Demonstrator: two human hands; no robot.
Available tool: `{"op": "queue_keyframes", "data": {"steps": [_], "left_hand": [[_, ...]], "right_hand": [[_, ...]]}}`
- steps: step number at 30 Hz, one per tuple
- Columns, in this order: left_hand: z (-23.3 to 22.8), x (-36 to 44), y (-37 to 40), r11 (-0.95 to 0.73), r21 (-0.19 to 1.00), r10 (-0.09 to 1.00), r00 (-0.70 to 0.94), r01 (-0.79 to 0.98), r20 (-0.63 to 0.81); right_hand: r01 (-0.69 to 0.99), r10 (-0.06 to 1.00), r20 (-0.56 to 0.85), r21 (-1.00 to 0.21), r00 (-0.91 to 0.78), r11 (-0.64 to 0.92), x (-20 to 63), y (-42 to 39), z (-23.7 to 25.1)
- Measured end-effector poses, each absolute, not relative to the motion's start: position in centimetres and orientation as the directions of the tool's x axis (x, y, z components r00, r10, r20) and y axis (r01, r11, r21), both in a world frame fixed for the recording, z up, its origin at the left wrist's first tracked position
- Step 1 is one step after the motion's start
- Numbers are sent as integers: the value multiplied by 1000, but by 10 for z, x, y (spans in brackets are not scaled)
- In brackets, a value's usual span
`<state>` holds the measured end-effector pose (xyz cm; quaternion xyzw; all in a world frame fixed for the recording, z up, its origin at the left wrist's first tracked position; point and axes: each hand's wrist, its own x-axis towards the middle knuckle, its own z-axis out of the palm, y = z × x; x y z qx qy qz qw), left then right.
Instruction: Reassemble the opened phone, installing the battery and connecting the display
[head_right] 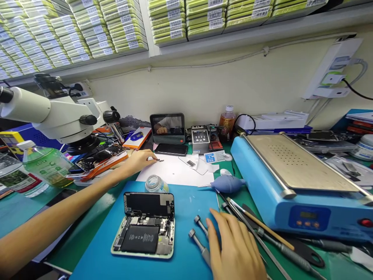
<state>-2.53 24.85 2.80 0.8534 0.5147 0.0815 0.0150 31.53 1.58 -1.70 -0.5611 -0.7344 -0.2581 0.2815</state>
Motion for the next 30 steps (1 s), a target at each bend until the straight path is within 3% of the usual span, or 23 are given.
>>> {"op": "queue_keyframes", "data": {"steps": [19, 25, 30], "left_hand": [[1, -44, 241, -572, -237, 765, 615, 785, 192], [26, -52, 235, -542, -322, 700, 629, 776, 337], [69, -46, 216, -575, -396, 568, 698, 716, 436]], "right_hand": [[969, 695, 708, -66, -122, 236, 309, 16, -13], [964, 687, 718, -89, -111, 249, 308, 17, -11], [960, 698, 711, -132, -82, 248, 306, 16, -12]]}}
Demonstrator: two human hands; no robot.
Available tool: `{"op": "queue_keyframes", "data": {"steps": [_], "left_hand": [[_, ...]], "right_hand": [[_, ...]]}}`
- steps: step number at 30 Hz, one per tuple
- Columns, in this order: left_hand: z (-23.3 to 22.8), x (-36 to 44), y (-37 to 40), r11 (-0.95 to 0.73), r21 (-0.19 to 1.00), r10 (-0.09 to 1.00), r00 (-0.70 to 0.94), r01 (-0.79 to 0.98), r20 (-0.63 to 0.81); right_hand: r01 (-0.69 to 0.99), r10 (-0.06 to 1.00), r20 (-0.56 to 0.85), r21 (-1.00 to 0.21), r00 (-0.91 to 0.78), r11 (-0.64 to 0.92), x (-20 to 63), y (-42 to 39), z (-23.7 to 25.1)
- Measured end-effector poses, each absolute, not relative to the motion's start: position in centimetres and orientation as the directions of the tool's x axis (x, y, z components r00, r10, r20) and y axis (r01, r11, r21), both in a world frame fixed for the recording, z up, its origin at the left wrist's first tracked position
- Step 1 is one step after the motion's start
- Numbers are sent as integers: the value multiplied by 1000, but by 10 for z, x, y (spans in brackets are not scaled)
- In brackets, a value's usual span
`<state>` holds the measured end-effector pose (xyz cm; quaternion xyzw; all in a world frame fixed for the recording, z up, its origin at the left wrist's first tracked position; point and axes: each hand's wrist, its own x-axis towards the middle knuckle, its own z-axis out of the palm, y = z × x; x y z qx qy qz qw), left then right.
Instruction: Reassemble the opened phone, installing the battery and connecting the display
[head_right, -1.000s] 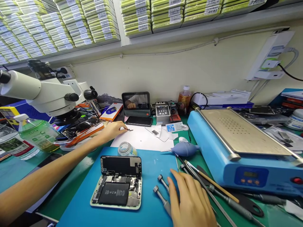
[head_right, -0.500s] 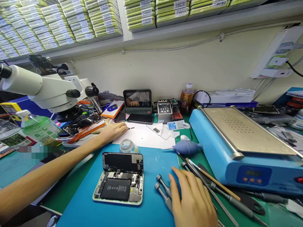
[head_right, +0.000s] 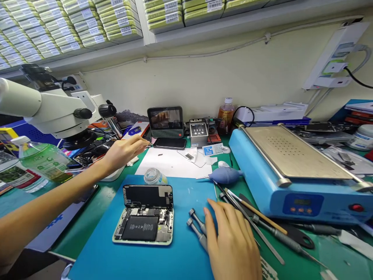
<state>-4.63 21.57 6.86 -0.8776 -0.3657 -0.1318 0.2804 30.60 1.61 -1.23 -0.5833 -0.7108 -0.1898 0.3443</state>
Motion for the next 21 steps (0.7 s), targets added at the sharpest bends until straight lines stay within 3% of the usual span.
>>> {"op": "queue_keyframes", "data": {"steps": [5, 11, 15, 21], "left_hand": [[104, -4, 174, -671, -472, 384, 812, 572, 438], [111, 64, 121, -794, -537, 211, 957, 287, 199], [114, 99, 106, -841, -497, 233, 972, 215, 27], [113, 132, 117, -881, -405, 339, 923, 244, -181]], "right_hand": [[957, 729, 684, -186, -36, 221, 303, 13, -15], [948, 754, 657, -234, -8, 214, 300, 9, -18], [941, 765, 644, -257, -2, 219, 299, 7, -20], [936, 789, 614, -280, 3, 215, 297, 3, -19]]}}
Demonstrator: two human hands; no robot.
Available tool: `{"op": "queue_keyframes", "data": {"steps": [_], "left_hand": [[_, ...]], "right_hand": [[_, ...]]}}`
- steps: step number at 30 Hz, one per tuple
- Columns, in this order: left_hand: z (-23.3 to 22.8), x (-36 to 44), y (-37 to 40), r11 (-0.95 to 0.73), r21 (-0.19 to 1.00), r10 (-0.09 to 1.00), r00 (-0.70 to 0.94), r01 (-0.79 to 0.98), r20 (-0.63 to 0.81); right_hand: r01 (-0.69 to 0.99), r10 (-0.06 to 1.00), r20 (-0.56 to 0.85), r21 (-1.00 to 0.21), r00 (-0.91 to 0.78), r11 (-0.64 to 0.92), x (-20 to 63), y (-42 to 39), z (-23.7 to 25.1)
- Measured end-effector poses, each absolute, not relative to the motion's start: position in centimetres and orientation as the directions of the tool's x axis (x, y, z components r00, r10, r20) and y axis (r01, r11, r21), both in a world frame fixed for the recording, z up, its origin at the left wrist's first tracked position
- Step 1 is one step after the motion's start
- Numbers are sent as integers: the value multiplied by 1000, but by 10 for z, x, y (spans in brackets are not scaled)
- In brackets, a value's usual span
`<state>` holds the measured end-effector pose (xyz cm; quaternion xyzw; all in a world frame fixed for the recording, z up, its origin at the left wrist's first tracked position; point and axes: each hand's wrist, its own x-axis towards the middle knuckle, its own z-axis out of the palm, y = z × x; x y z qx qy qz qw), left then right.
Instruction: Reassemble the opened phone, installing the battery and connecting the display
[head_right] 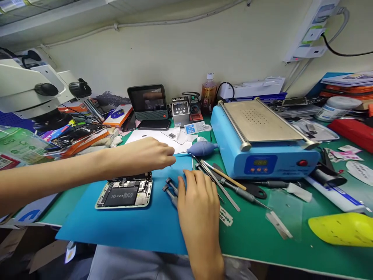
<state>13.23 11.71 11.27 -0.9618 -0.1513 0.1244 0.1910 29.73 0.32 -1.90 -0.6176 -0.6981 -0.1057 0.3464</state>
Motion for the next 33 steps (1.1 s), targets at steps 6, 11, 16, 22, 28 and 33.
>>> {"op": "queue_keyframes", "data": {"steps": [6, 11, 16, 22, 28, 33], "left_hand": [[100, 141, 138, -891, -296, 433, 842, 345, -323], [104, 140, 147, -891, -172, 453, 802, 420, -389], [102, 137, 154, -871, -107, 479, 779, 480, -406], [107, 136, 156, -856, -47, 490, 782, 514, -384], [124, 129, 165, -837, 72, 495, 806, 543, -325], [126, 123, 177, -824, 167, 466, 816, 541, -341]], "right_hand": [[934, 789, 614, -283, 3, 217, 297, 2, -17], [938, 794, 608, -279, 6, 206, 297, 2, -16], [938, 791, 612, -273, -3, 215, 298, 3, -18], [940, 788, 615, -259, -15, 221, 299, 2, -18], [938, 788, 615, -263, -15, 224, 299, 3, -19], [934, 788, 615, -279, -7, 225, 300, 5, -19]]}}
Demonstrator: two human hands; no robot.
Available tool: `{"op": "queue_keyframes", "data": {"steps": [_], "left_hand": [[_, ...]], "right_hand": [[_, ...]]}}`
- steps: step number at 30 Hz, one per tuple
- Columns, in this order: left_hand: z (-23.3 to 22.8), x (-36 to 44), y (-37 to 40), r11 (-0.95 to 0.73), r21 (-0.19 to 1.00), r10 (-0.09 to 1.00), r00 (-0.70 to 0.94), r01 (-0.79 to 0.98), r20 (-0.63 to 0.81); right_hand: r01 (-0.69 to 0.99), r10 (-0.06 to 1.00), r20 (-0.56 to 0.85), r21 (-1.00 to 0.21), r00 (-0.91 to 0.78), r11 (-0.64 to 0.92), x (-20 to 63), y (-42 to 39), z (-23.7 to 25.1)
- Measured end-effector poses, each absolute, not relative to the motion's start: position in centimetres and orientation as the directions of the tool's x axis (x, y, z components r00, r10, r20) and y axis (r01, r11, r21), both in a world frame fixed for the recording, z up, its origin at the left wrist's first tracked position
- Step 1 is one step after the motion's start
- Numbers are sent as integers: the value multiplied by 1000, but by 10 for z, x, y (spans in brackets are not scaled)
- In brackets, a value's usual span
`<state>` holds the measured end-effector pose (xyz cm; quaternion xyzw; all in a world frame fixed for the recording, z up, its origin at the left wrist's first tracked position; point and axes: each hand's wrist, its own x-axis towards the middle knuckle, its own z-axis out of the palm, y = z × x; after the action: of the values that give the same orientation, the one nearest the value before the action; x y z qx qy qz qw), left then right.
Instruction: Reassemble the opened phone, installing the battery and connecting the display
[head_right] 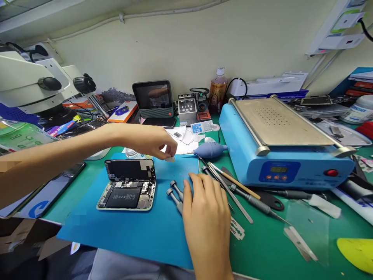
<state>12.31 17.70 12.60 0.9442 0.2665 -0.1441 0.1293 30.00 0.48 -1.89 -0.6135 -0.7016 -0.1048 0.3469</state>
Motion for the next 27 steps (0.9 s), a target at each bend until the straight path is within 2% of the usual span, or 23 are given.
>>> {"op": "queue_keyframes", "data": {"steps": [6, 12, 22, 27], "left_hand": [[120, 128, 182, -826, 223, 404, 819, 518, -406], [117, 132, 179, -827, 211, 389, 801, 521, -455], [114, 133, 184, -850, 221, 348, 825, 478, -445], [117, 128, 185, -843, 241, 384, 852, 481, -356]], "right_hand": [[936, 785, 619, -269, -14, 229, 301, 5, -19], [932, 784, 620, -279, -8, 230, 301, 5, -19], [934, 780, 625, -272, -11, 231, 300, 5, -19], [932, 784, 620, -280, -7, 229, 301, 5, -19]]}}
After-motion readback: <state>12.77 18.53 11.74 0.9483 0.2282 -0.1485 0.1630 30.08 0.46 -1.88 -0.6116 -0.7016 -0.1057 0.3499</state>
